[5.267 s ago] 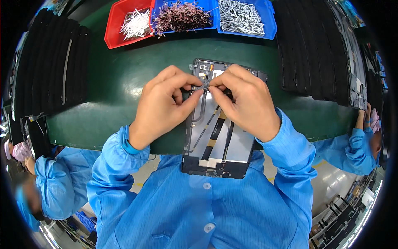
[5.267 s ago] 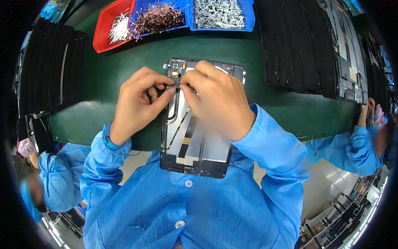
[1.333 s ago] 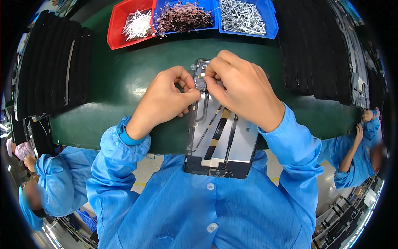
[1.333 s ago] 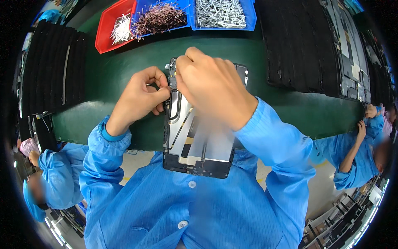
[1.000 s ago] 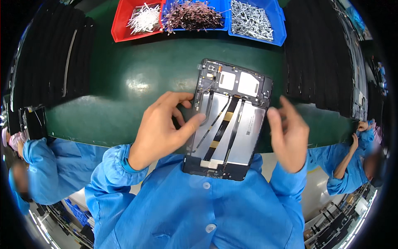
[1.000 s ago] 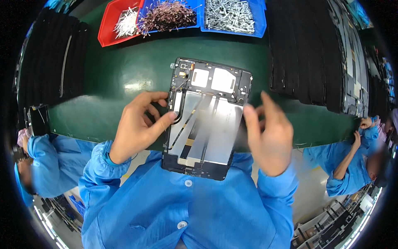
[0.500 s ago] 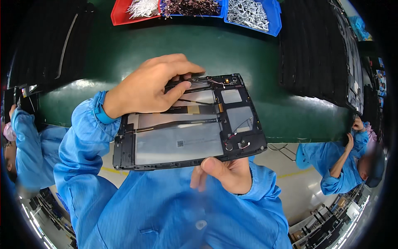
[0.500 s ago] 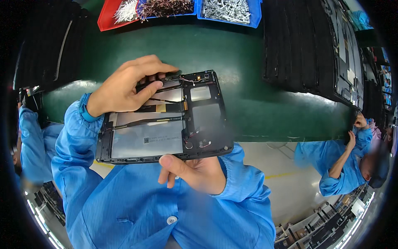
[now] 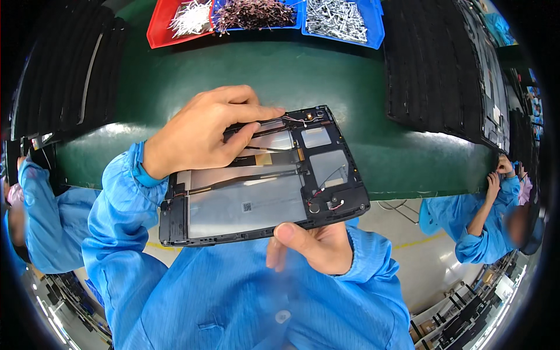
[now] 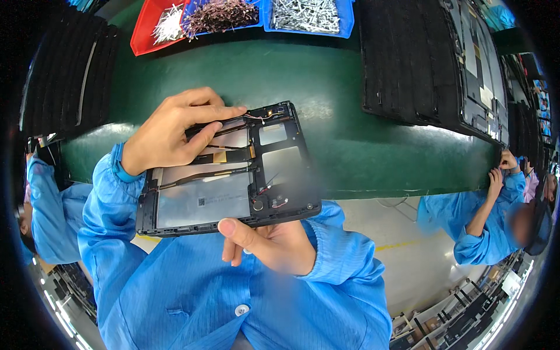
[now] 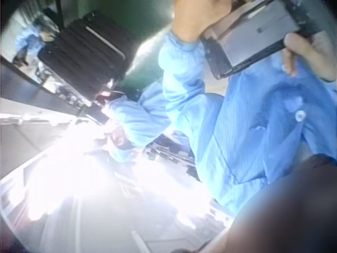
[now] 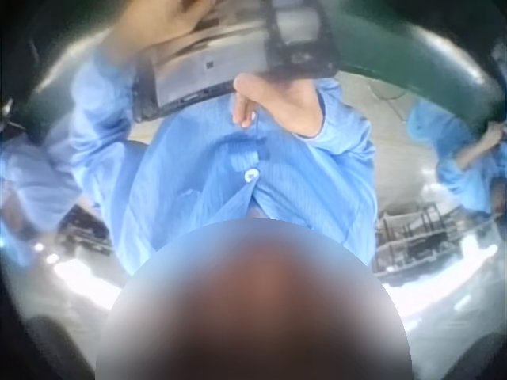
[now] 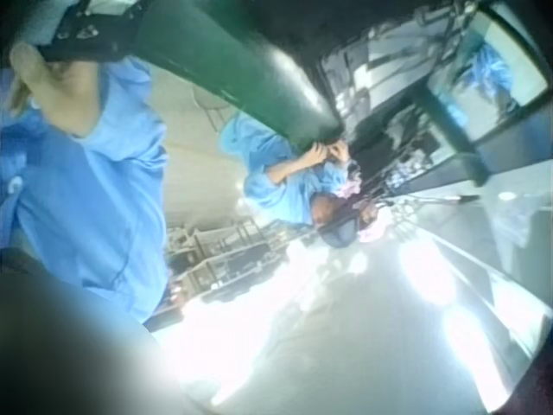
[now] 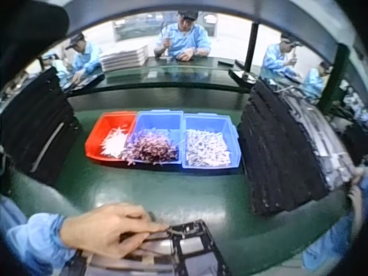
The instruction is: Connecting ribbon cables and components during the assembly of tablet-like electronic devices on a factory line.
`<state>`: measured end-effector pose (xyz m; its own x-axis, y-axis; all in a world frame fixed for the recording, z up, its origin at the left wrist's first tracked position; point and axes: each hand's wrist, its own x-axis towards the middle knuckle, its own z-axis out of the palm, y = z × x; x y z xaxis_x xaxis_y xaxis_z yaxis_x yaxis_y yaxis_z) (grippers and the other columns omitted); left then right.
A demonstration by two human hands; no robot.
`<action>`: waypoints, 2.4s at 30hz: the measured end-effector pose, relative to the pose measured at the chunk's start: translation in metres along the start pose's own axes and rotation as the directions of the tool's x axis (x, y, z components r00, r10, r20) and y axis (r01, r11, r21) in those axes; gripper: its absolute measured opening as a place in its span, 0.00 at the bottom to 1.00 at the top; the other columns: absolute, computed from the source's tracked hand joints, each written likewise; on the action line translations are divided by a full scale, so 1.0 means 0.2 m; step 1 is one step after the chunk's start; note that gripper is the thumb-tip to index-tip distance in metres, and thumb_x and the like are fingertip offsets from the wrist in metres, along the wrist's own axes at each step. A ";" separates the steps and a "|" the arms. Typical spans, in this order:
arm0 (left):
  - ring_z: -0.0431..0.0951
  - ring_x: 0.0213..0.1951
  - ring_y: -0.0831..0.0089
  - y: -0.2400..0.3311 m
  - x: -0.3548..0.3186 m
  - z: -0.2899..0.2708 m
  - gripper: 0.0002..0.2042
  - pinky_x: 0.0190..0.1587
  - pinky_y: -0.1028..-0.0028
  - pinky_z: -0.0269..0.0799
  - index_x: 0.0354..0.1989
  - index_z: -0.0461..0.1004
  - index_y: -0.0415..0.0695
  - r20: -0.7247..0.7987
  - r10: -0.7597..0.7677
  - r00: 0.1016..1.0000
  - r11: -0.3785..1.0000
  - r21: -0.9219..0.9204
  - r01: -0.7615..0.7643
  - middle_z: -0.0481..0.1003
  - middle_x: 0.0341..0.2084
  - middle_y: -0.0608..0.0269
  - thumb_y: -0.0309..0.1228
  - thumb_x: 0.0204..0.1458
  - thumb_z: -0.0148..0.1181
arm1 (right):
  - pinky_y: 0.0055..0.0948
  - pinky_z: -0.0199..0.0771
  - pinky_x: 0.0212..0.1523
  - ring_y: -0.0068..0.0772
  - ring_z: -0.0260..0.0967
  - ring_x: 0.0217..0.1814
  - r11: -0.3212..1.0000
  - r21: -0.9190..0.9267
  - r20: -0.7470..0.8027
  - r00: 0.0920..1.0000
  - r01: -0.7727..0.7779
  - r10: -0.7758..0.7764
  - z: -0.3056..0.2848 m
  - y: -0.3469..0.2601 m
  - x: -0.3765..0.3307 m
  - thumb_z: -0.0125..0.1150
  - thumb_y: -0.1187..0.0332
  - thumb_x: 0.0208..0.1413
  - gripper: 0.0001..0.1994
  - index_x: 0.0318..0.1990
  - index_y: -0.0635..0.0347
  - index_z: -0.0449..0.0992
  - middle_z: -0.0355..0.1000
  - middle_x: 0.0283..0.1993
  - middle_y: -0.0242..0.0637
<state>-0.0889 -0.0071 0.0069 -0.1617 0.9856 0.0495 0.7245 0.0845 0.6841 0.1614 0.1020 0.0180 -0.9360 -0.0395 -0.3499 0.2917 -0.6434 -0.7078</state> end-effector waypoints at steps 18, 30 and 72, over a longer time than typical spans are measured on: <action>0.75 0.25 0.63 0.09 -0.08 0.14 0.22 0.31 0.66 0.73 0.61 0.78 0.42 -0.241 -0.115 0.964 0.993 0.001 0.119 0.75 0.28 0.55 0.20 0.56 0.62 | 0.25 0.69 0.23 0.24 0.74 0.27 0.976 -0.205 -0.259 0.958 0.073 -0.126 -0.31 -0.14 -0.05 0.61 0.71 0.64 0.19 0.60 0.67 0.67 0.75 0.36 0.36; 0.75 0.37 0.83 0.13 -0.17 0.20 0.36 0.37 0.77 0.74 0.70 0.62 0.36 0.005 -0.386 0.922 0.385 -0.908 0.166 0.75 0.48 0.63 0.28 0.55 0.73 | 0.27 0.68 0.63 0.25 0.69 0.61 0.865 -0.355 -0.178 0.882 0.356 -0.436 -0.41 -0.27 0.16 0.61 0.72 0.68 0.29 0.72 0.69 0.58 0.71 0.63 0.38; 0.81 0.22 0.63 0.25 0.00 0.36 0.14 0.21 0.69 0.74 0.41 0.79 0.35 -0.761 0.391 0.518 0.901 0.431 -0.048 0.79 0.29 0.55 0.23 0.45 0.70 | 0.26 0.73 0.50 0.21 0.71 0.46 0.868 -0.272 0.028 0.905 0.415 -0.424 0.19 -0.61 0.07 0.59 0.78 0.58 0.14 0.51 0.68 0.70 0.72 0.44 0.34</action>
<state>-0.0034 0.0074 -0.0113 -0.3100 0.4324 0.8467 0.9493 0.0919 0.3007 0.1062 0.1516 0.1226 -0.9765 0.2157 0.0004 -0.0814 -0.3670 -0.9267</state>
